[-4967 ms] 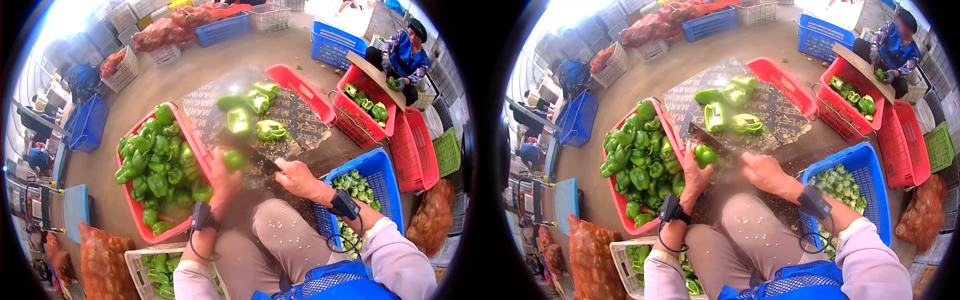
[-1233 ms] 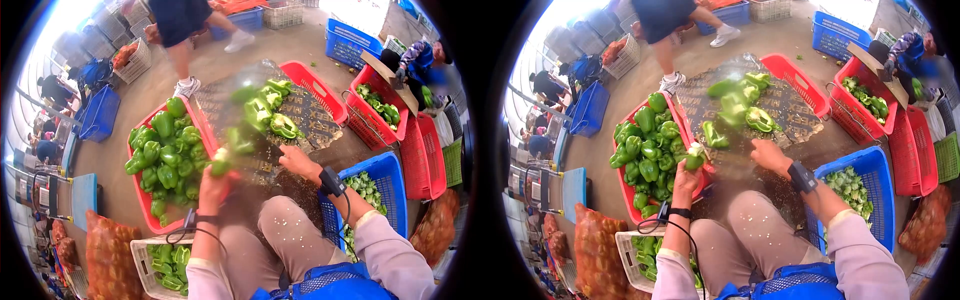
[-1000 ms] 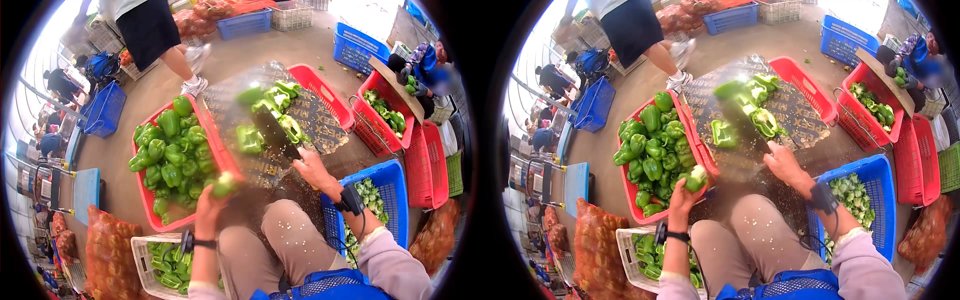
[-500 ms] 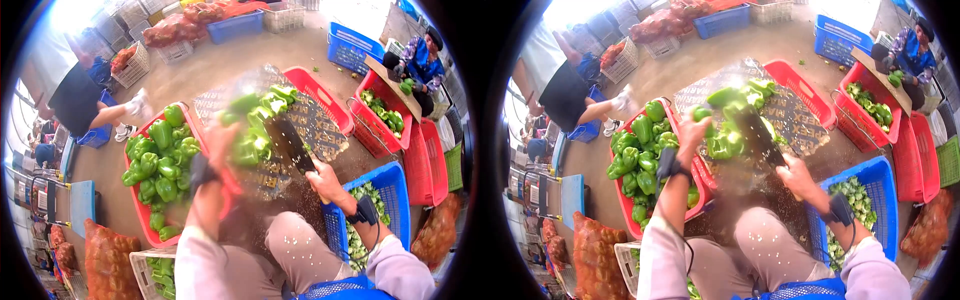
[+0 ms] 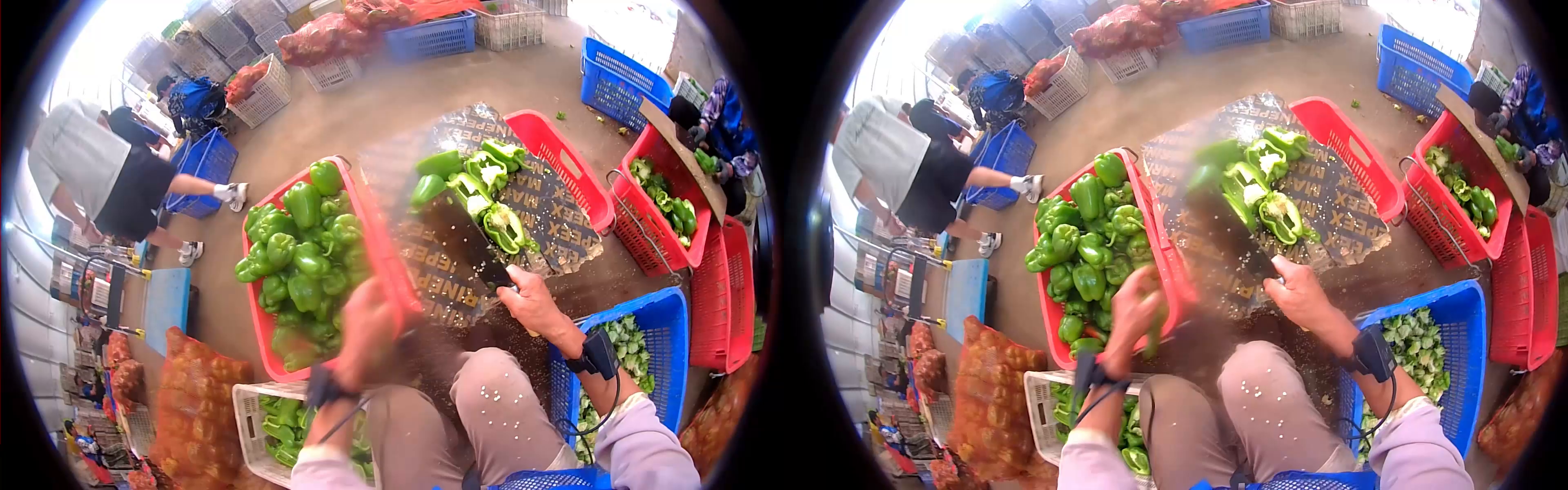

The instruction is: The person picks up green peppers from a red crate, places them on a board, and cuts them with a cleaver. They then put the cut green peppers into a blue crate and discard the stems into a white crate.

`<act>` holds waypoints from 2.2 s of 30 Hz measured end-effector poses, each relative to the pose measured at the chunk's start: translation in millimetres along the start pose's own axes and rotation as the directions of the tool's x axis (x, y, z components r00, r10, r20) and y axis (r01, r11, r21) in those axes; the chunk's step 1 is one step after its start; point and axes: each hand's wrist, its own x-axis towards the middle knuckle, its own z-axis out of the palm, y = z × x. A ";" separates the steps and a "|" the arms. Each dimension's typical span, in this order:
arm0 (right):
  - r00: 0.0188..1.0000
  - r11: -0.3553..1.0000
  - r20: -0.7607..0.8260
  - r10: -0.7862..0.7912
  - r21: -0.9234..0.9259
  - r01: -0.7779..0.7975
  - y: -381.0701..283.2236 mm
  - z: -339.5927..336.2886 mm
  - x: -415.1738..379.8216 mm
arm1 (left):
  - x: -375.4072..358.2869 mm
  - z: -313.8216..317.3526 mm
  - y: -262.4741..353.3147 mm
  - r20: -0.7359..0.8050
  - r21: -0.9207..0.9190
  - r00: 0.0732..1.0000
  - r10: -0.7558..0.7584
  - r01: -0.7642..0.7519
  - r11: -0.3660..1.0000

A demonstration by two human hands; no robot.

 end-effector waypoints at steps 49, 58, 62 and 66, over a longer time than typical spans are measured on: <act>0.970 0.859 0.174 0.169 -0.508 -0.058 -5.2 19.9 5.0 | 37.8 88.2 -75.7 0.056 0.287 0.919 0.390 -0.389 0.876; 0.913 0.945 0.284 0.292 0.063 -0.322 19.5 0.2 24.3 | 47.1 48.4 -127.9 0.213 -0.869 0.976 -0.051 0.213 0.447; 0.943 0.967 0.235 0.235 0.040 -0.251 20.9 1.9 19.3 | 51.5 30.2 -132.0 0.298 -0.954 0.928 -0.223 0.287 -0.082; 0.985 0.919 -0.023 -0.172 -0.365 0.151 42.4 -10.1 6.3 | -41.7 -24.8 -118.9 0.044 -0.895 0.970 -0.238 0.145 0.422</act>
